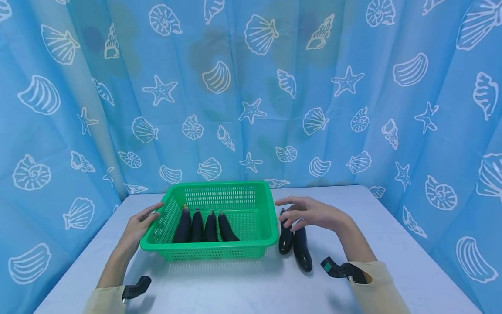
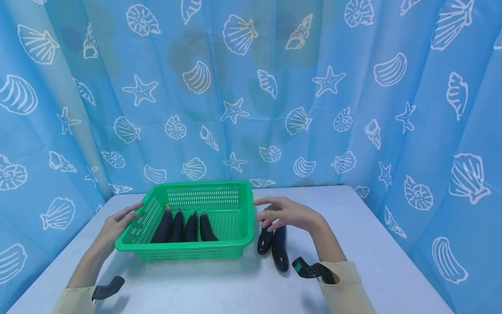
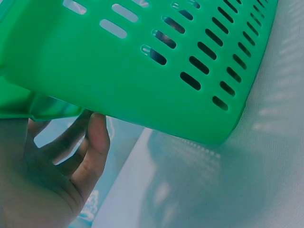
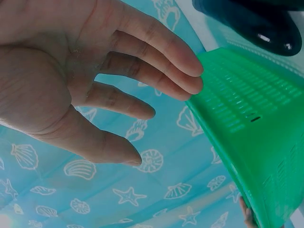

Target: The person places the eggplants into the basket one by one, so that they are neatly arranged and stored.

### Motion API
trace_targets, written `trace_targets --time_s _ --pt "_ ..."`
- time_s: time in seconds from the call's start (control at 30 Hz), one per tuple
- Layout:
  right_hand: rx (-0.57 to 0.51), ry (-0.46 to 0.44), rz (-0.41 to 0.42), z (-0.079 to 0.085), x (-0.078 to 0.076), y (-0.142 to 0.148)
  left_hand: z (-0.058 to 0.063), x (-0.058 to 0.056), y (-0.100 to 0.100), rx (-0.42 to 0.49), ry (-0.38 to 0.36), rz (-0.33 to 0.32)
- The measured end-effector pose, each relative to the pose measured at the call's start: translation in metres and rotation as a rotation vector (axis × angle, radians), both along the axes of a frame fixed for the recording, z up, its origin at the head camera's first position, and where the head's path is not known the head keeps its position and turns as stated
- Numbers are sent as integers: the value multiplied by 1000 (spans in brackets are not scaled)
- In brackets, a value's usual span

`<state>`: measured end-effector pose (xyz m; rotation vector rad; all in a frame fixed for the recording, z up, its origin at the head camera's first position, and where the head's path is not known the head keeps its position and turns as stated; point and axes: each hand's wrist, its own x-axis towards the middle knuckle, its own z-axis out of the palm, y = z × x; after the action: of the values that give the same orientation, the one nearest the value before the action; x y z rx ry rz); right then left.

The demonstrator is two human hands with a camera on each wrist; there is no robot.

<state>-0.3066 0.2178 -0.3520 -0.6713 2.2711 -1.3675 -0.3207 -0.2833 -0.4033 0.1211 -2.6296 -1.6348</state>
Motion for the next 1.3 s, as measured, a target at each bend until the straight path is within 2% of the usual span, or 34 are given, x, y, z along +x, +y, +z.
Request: trace_targets --time_s 0.33,0.6,0.97,1.3 --pt "-2 -27 -12 -9 0 11 -1 0 -1 -8 12 -4" --pt "9 -11 -28 -9 0 21 -1 -1 0 4 12 -2" --pt "29 -19 -73 -12 -4 30 1 -1 1 -24 8 13" --pt "46 -13 -85 -15 -3 36 0 0 -1 -15 16 -4"
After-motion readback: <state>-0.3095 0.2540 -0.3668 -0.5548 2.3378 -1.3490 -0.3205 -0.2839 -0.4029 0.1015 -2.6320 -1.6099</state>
